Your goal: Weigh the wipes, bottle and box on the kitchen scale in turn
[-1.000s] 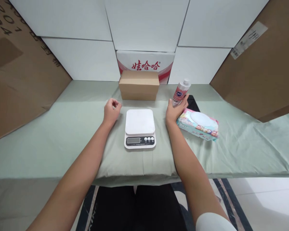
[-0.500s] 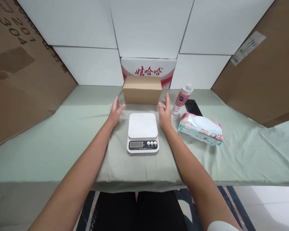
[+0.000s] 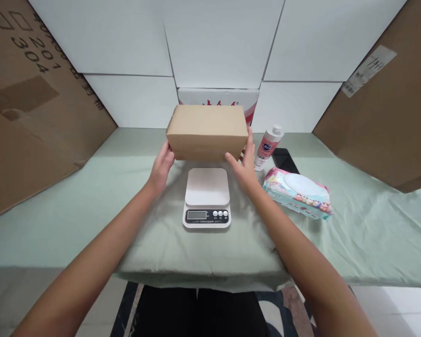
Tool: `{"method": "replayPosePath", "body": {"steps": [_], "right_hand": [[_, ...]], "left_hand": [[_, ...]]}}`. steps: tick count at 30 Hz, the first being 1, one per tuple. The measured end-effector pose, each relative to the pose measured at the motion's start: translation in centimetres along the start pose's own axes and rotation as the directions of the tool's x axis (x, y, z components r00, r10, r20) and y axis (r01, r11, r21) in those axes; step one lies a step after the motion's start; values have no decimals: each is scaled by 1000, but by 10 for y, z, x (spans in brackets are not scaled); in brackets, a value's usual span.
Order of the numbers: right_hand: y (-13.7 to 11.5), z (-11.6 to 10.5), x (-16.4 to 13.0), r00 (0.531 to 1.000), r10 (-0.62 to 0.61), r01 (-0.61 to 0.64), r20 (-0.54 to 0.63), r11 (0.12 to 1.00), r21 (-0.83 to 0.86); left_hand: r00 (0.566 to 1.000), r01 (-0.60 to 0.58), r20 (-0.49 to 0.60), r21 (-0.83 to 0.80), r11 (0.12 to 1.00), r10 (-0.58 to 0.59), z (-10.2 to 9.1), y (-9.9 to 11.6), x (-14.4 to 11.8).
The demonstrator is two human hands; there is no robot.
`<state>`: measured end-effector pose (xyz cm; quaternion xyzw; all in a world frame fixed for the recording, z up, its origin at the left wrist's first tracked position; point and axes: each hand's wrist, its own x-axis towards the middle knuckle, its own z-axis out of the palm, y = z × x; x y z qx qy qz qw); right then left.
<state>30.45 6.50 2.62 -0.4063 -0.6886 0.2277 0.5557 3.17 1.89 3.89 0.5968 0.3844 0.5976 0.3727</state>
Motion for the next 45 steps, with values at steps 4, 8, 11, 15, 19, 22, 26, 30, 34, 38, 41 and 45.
{"method": "replayPosePath", "body": {"steps": [4,8,11,15,19,22,26,30,34,38,41,45], "right_hand": [[-29,-28,-61,999,-20,19,27,999,33],[-21,-30,-98,999,-30,30,-30,1000,5],[-11,-27,-107,999,-29,28,-43,999,-38],[-9,-27,-107,999,-26,23,-46,998,-56],[-11,-28,-106,998,-17,14,-54,999,-51],[-11,-29,-105,998,-14,10,-65,998,-62],[-12,-30,-104,998,-20,17,-64,998,-55],[-13,-31,-103,998,-23,20,-61,998,-55],[-14,-31,-104,998,-29,26,-63,998,-54],[-16,-31,-105,997,-35,30,-66,996,-81],[-17,-32,-105,997,-38,31,-68,994,-103],[-17,-33,-105,996,-35,26,-77,993,-115]], "left_hand": [[999,26,34,-11,1000,-25,-2,24,-74],[997,75,24,-25,997,-74,2,16,-114],[997,71,-7,-1,998,-71,1,12,-119],[998,62,-31,35,997,-61,-3,12,-123],[998,49,-44,66,997,-46,-4,11,-132],[998,57,-45,78,995,-54,-3,10,-134],[998,49,-38,76,996,-46,-2,12,-132],[997,65,-49,76,995,-62,-3,12,-132],[997,52,-53,64,997,-49,-3,11,-132],[998,44,-45,76,996,-40,-3,12,-131],[998,60,-42,77,995,-57,-3,13,-131],[996,69,-54,65,995,-66,-4,12,-131]]}}
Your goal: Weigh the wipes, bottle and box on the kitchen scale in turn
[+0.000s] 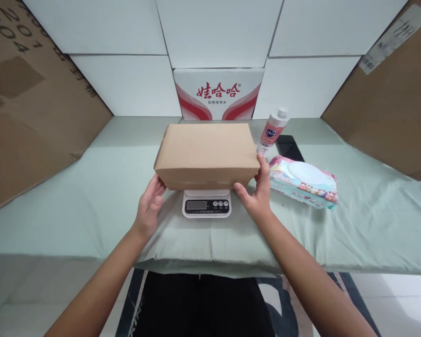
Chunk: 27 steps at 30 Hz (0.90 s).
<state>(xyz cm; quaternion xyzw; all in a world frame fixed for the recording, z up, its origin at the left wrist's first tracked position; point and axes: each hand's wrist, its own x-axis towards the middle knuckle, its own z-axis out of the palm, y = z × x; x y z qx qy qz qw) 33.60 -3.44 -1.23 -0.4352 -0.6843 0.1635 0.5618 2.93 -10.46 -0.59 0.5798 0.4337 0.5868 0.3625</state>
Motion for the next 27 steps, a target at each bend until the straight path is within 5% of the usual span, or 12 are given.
{"method": "replayPosePath", "body": {"steps": [27], "right_hand": [[0,-4,2,996,-78,77,-45,997,-8]], "left_hand": [[990,-137,-20,9,991,137,-2,1,3]]}}
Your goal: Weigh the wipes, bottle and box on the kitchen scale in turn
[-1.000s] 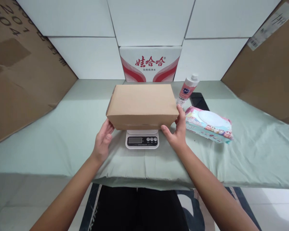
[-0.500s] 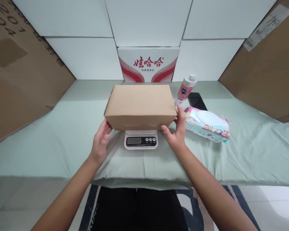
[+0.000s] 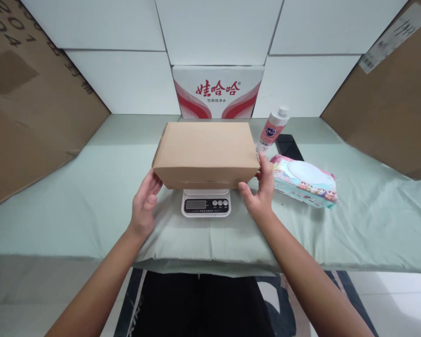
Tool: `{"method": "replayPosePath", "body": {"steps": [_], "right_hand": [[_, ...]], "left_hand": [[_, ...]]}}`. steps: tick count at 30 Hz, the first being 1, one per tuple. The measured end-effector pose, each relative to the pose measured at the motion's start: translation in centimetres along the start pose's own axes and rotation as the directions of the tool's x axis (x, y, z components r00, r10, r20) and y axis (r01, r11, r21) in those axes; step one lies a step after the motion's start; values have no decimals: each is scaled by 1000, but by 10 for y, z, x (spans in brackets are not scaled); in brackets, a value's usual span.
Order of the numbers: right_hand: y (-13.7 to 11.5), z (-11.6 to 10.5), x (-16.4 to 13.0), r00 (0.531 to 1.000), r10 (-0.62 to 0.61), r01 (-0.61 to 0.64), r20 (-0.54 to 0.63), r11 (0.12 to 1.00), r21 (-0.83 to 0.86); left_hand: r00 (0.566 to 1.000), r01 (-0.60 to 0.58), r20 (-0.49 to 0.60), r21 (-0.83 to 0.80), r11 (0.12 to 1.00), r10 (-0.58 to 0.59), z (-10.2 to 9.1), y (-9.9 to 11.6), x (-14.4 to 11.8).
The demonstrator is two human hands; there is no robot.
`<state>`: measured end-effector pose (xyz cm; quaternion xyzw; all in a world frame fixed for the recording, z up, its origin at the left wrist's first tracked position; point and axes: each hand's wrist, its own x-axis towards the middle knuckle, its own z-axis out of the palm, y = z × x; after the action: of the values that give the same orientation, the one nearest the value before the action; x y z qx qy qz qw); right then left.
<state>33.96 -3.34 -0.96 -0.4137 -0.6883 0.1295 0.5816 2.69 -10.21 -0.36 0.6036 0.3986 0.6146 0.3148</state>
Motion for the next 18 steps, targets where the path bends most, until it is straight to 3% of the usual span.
{"method": "replayPosePath", "body": {"steps": [7,10,15,18], "right_hand": [[-3,0,-4,1000,8,-8,6,1000,28],[-14,-3,1,1000,-4,2,29,997,72],[-35,-1,46,994,23,-39,111,989,145],[-23,20,82,988,67,-95,138,973,211]], "left_hand": [[1000,8,19,-8,1000,-8,0,-7,-4],[1000,9,30,-48,999,-8,0,1,2],[998,33,61,-92,995,-27,-1,32,49],[990,137,61,-124,983,-131,3,24,92]]}}
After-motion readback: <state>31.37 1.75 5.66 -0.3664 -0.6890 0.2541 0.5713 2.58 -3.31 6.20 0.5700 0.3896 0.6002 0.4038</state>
